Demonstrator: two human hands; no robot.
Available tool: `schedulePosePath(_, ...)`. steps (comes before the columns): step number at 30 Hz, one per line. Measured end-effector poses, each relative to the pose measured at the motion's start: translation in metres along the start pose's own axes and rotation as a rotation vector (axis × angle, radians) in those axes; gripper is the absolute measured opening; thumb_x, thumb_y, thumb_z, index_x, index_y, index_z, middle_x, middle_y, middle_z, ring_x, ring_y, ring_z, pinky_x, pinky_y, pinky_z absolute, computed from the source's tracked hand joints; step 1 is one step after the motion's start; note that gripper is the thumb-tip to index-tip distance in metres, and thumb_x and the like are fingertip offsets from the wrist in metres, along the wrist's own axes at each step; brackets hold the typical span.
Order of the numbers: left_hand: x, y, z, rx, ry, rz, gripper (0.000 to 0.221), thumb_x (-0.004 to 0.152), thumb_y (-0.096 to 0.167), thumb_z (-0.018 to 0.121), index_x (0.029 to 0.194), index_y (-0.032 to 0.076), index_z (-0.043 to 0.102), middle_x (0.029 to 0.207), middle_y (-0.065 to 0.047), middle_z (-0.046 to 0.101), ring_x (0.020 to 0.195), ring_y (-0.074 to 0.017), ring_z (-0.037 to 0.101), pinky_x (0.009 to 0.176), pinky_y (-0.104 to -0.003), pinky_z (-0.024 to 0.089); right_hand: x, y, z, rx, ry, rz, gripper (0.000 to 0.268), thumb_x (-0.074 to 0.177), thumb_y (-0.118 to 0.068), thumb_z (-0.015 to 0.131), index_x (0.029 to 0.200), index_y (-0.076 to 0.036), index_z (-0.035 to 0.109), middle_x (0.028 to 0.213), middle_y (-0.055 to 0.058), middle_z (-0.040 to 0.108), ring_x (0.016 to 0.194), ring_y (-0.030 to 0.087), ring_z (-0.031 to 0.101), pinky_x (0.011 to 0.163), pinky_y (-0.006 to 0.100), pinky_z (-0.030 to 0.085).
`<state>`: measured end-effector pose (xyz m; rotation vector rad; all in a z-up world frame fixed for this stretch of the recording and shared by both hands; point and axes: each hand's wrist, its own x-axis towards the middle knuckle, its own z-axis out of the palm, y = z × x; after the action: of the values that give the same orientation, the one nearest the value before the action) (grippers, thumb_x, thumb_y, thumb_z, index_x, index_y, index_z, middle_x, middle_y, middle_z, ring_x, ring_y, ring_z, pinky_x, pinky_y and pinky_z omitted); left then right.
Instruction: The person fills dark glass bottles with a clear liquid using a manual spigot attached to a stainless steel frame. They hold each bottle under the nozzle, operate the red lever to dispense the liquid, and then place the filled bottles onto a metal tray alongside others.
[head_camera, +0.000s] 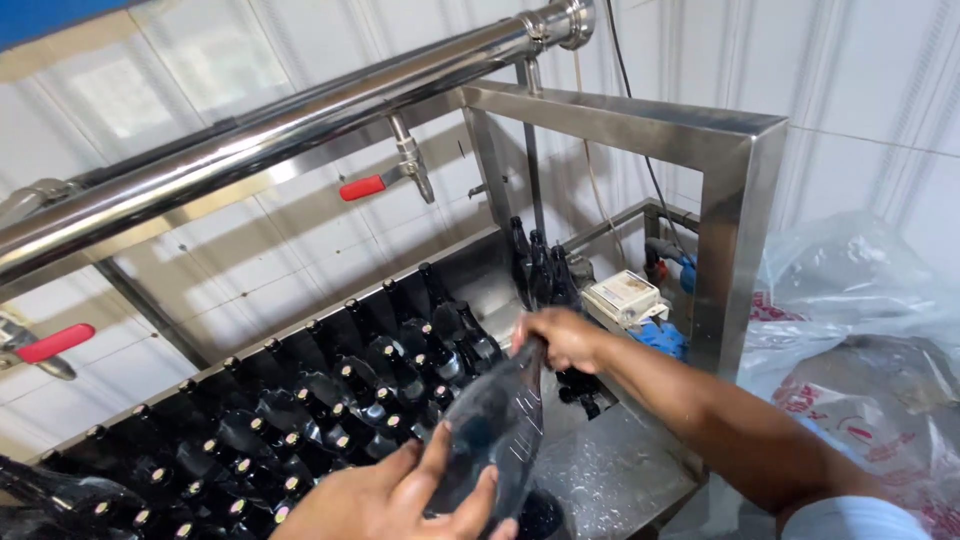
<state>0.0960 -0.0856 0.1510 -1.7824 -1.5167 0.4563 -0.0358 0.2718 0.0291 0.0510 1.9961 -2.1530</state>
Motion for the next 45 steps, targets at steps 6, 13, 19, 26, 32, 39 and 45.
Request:
schedulePosePath(6, -0.017, 0.021, 0.125, -0.272, -0.033, -0.621, 0.088, 0.097, 0.036, 0.079, 0.167, 0.017, 0.03, 0.171, -0.018, 0.038, 0.158, -0.0461, 0.036, 0.121, -0.06, 0.041, -0.025, -0.035, -0.012, 0.457, 0.534, -0.609, 0.014, 0.104, -0.027, 0.071, 0.098, -0.016, 0.065, 0.09, 0.003, 0.057, 0.073, 0.015, 0.051, 0.055, 0.028, 0.04)
schedulePosePath(13, 0.011, 0.042, 0.214, -0.657, -0.555, -1.069, 0.096, 0.11, 0.074, 0.039, 0.175, 0.006, 0.021, 0.184, -0.015, 0.018, 0.172, -0.0367, -0.001, 0.135, -0.064, -0.001, 0.015, 0.051, 0.022, -0.877, 0.682, -1.221, 0.018, 0.09, -0.019, 0.086, 0.089, -0.011, 0.07, 0.075, 0.003, 0.067, 0.064, 0.022, 0.067, 0.058, 0.036, 0.054)
schedulePosePath(19, 0.0, 0.049, 0.218, -1.018, -0.454, -1.277, 0.06, 0.107, 0.035, 0.071, 0.159, 0.013, 0.051, 0.159, -0.012, 0.05, 0.129, -0.0392, 0.07, 0.105, -0.052, 0.06, 0.055, 0.17, 0.019, -0.855, 0.396, -0.717, 0.017, 0.102, -0.026, 0.074, 0.109, -0.01, 0.076, 0.088, 0.004, 0.077, 0.069, 0.018, 0.076, 0.055, 0.029, 0.065)
schedulePosePath(26, -0.005, 0.041, 0.228, -0.905, -0.636, -1.372, 0.024, 0.103, 0.024, 0.071, 0.126, 0.018, 0.07, 0.117, -0.012, 0.072, 0.103, -0.0335, 0.077, 0.089, -0.047, 0.065, 0.041, 0.151, 0.059, -0.653, 0.245, -0.631, 0.02, 0.098, -0.028, 0.084, 0.098, -0.013, 0.071, 0.082, 0.002, 0.072, 0.066, 0.017, 0.069, 0.053, 0.031, 0.057)
schedulePosePath(32, -0.007, 0.045, 0.222, -0.883, -0.647, -1.379, 0.01, 0.099, 0.018, 0.075, 0.108, 0.015, 0.073, 0.11, -0.006, 0.067, 0.089, -0.0321, 0.076, 0.077, -0.045, 0.063, 0.036, 0.14, 0.047, -0.615, 0.284, -0.674, 0.034, 0.096, -0.035, 0.09, 0.092, -0.014, 0.065, 0.076, 0.0, 0.062, 0.065, 0.017, 0.057, 0.055, 0.036, 0.042)
schedulePosePath(39, 0.005, 0.05, 0.222, -0.898, -0.757, -1.286, 0.023, 0.109, 0.035, 0.07, 0.114, 0.015, 0.059, 0.11, -0.004, 0.06, 0.094, -0.0278, 0.067, 0.08, -0.047, 0.06, 0.124, 0.265, -0.07, -0.787, 0.336, 0.079, 0.054, 0.102, -0.066, 0.051, 0.104, -0.019, 0.079, 0.079, 0.001, 0.071, 0.069, 0.016, 0.064, 0.064, 0.033, 0.046)
schedulePosePath(45, 0.009, 0.051, 0.217, -0.94, -0.765, -1.319, 0.024, 0.11, 0.035, 0.068, 0.111, 0.015, 0.054, 0.113, -0.005, 0.058, 0.091, -0.0286, 0.065, 0.074, -0.049, 0.054, 0.171, 0.355, -0.077, -1.386, 0.265, 0.449, 0.027, 0.101, -0.017, 0.063, 0.118, -0.017, 0.084, 0.121, 0.007, 0.083, 0.113, 0.031, 0.079, 0.091, 0.045, 0.066)
